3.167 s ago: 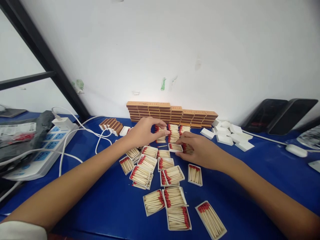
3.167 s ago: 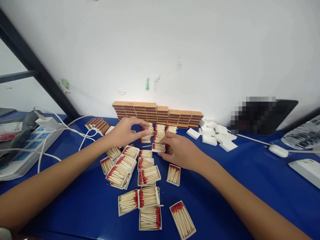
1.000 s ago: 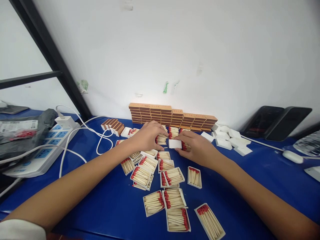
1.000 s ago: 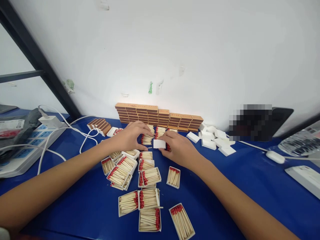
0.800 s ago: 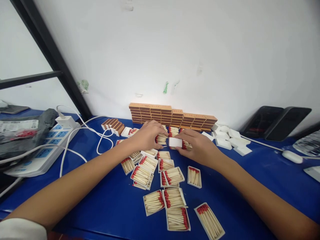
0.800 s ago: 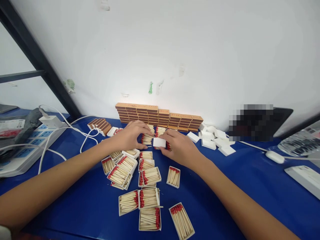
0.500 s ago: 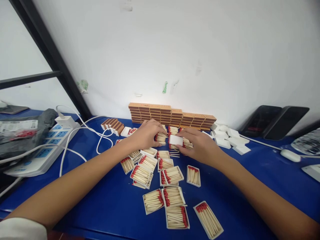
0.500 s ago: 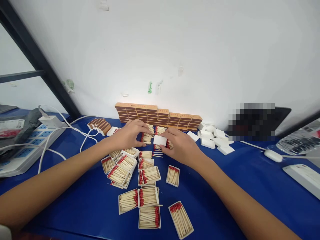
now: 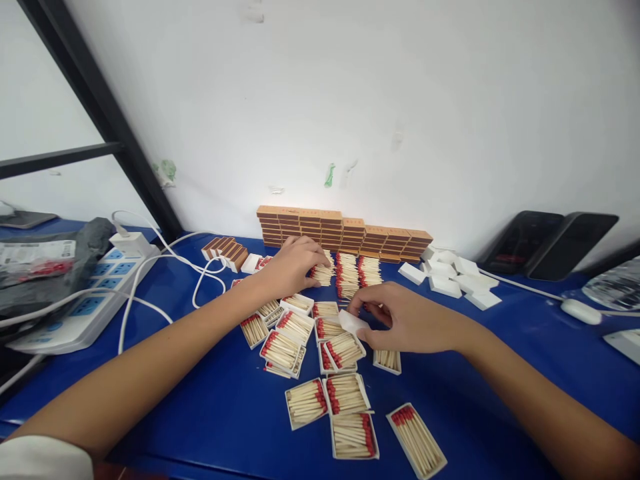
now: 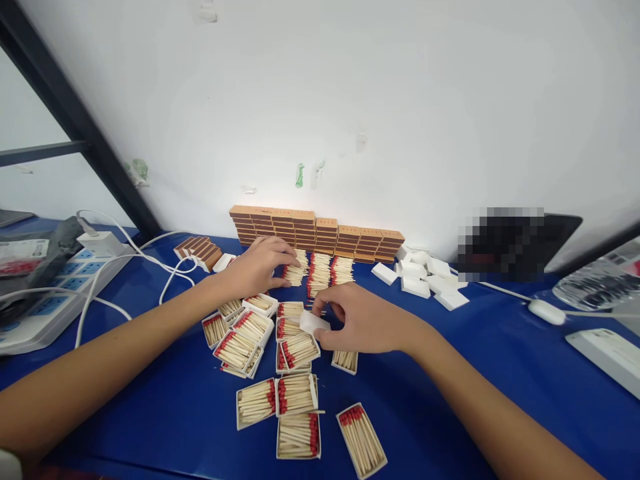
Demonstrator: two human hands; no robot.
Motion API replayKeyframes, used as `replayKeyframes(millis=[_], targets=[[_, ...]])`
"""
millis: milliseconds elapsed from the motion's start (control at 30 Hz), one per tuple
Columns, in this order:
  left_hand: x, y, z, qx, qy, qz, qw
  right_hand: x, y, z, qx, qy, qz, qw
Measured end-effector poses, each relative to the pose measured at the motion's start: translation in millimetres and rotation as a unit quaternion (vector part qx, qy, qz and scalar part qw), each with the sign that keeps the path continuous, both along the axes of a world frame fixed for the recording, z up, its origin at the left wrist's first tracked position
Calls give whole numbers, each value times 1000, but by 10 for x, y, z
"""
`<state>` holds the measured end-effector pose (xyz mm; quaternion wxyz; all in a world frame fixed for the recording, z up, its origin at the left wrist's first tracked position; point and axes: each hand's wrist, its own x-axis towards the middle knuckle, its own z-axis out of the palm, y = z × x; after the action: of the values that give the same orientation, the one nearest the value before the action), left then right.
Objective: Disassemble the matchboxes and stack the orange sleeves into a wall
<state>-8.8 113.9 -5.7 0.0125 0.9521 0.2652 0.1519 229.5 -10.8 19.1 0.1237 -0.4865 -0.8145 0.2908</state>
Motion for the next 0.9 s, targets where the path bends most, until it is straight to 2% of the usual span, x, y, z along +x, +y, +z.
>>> replayKeyframes(millis=[433, 633, 700, 767, 833, 900], targets=[[-5, -24, 27, 15, 10, -5, 1000, 43, 59, -97, 21, 52, 4, 998], [-11, -11, 4, 10, 1, -4, 1000, 145, 111, -26, 5, 44, -5, 999], [-17, -8, 14, 4, -11, -3, 1000, 329, 165, 34, 26, 16, -33, 999], [-19, -16, 47, -3, -29, -6, 1000, 605, 235, 96, 67, -30, -93, 993], [-12, -40, 97, -14, -51, -14, 999, 922, 296, 148, 110, -97, -180, 973], [7, -80, 153, -30, -71, -29, 997, 1190, 323, 187, 133, -162, -235, 949]])
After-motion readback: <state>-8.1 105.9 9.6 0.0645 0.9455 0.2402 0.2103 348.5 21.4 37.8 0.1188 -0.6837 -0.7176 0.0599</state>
